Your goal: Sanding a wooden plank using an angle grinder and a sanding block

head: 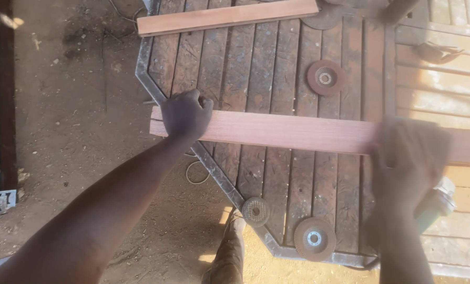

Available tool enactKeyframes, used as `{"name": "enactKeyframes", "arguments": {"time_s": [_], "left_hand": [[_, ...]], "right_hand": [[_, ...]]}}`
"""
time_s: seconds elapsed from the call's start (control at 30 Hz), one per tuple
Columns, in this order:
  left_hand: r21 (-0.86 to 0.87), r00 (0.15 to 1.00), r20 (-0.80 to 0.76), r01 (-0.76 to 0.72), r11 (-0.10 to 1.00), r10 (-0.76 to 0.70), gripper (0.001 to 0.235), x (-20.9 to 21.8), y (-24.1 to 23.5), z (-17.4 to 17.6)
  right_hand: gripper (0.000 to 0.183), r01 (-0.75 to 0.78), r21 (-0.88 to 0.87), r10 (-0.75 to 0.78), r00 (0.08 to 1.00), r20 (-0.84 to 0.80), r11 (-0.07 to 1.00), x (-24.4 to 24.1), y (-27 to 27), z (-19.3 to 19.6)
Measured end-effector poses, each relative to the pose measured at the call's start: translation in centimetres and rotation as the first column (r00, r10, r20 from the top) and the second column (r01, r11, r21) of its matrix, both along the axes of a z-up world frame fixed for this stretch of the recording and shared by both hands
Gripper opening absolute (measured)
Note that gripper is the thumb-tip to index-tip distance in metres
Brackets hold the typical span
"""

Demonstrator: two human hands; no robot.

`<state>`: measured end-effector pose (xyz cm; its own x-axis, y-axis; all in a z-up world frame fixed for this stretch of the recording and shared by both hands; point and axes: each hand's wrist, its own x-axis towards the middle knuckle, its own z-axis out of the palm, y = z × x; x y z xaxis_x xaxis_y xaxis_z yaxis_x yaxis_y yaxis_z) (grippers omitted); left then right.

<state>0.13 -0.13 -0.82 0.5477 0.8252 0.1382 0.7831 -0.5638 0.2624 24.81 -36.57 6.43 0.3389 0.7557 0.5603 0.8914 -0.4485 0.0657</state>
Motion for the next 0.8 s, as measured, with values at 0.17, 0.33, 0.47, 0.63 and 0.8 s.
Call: {"name": "enactKeyframes", "arguments": {"time_s": [0.17, 0.33, 0.47, 0.63, 0.8], "left_hand": [[-0.024, 0.999, 0.045, -0.005, 1.000, 0.006, 0.020, 0.4, 0.2, -0.5], [-0.075, 0.996, 0.084, -0.024, 0.997, 0.030, 0.021, -0.4, 0.0, 0.6], [-0.051, 0.998, 0.065, -0.018, 0.999, 0.021, 0.022, 0.3, -0.2, 0.5], [-0.085, 0.992, 0.123, -0.020, 0.996, 0.031, 0.023, 0.4, -0.5, 1.8], [-0.057, 0.994, 0.109, 0.013, 0.998, -0.007, 0.025, 0.2, -0.5, 1.7]], "right_hand": [[0.037, 0.311, 0.187, -0.303, 0.950, -0.072, 0.932, -7.6, 7.2, -1.1], [0.054, -0.111, 0.069, 0.125, 0.960, -0.252, 0.991, -18.8, 13.3, -4.0], [0.057, -0.180, -0.074, 0.148, 0.937, -0.315, 0.981, -12.3, 8.8, -1.2], [0.018, 0.137, -0.002, -0.130, 0.938, -0.321, 0.991, -2.9, -0.2, 2.6], [0.011, 0.583, -0.220, -0.570, 0.812, 0.125, 0.782, -6.1, 5.5, -1.1]]}}
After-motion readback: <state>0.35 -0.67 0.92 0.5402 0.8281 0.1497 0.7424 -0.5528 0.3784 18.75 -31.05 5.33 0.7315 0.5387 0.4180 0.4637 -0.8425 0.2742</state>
